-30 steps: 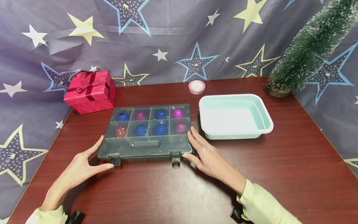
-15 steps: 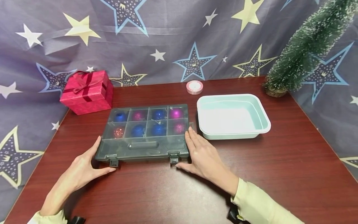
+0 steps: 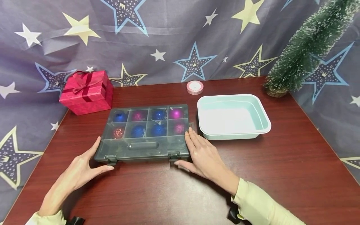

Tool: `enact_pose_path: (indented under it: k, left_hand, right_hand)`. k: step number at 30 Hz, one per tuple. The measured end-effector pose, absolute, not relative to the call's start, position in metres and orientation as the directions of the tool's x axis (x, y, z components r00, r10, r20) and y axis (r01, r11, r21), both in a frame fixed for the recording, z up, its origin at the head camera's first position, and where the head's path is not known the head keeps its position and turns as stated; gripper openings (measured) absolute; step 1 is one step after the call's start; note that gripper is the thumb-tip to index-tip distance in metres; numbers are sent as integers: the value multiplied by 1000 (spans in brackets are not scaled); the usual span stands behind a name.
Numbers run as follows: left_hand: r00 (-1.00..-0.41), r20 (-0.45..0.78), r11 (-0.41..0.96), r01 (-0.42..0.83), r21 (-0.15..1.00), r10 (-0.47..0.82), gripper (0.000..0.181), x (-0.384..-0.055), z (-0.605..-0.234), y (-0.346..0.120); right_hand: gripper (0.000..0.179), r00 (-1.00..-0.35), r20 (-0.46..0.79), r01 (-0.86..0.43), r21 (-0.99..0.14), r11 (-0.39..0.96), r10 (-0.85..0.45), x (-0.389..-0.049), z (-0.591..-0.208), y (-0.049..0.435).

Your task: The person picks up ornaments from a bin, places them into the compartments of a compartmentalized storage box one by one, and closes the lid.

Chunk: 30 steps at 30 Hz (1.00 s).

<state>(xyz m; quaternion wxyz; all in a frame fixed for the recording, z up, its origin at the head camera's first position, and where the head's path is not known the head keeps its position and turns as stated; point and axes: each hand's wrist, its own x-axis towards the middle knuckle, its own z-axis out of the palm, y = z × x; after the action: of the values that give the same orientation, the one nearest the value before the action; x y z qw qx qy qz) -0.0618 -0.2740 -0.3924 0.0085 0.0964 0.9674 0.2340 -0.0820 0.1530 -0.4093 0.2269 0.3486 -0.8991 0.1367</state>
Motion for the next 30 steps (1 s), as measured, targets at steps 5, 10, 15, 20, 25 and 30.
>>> enact_pose_path:
  k: [5,10,15,20,25,30]
  left_hand:
    - [-984,63,873,177,454,167,104,-61,-392,-274]
    - [-987,69,880,162,446,146,102,-62,-391,-273]
    - [-986,75,885,169,434,152,101,-61,-391,-274]
    - [-982,87,895,189,404,168,98,-60,-391,-272]
    - [-982,66,903,190,385,178,96,-60,-388,-270]
    - [-985,53,905,174,388,166,97,-62,-386,-269]
  right_hand:
    - [88,-672,537,-678,-168,716,-510,-84,-411,152]
    - [87,-679,574,-674,-240,699,-458,-85,-414,153]
    - [86,-681,591,-668,-259,698,-432,-86,-414,153]
    - [87,-676,604,-669,-262,695,-423,-86,-414,153]
    - [85,-668,620,-669,-257,698,-412,-86,-414,153]
    - [84,-675,623,-656,-262,708,-395,-86,-414,152]
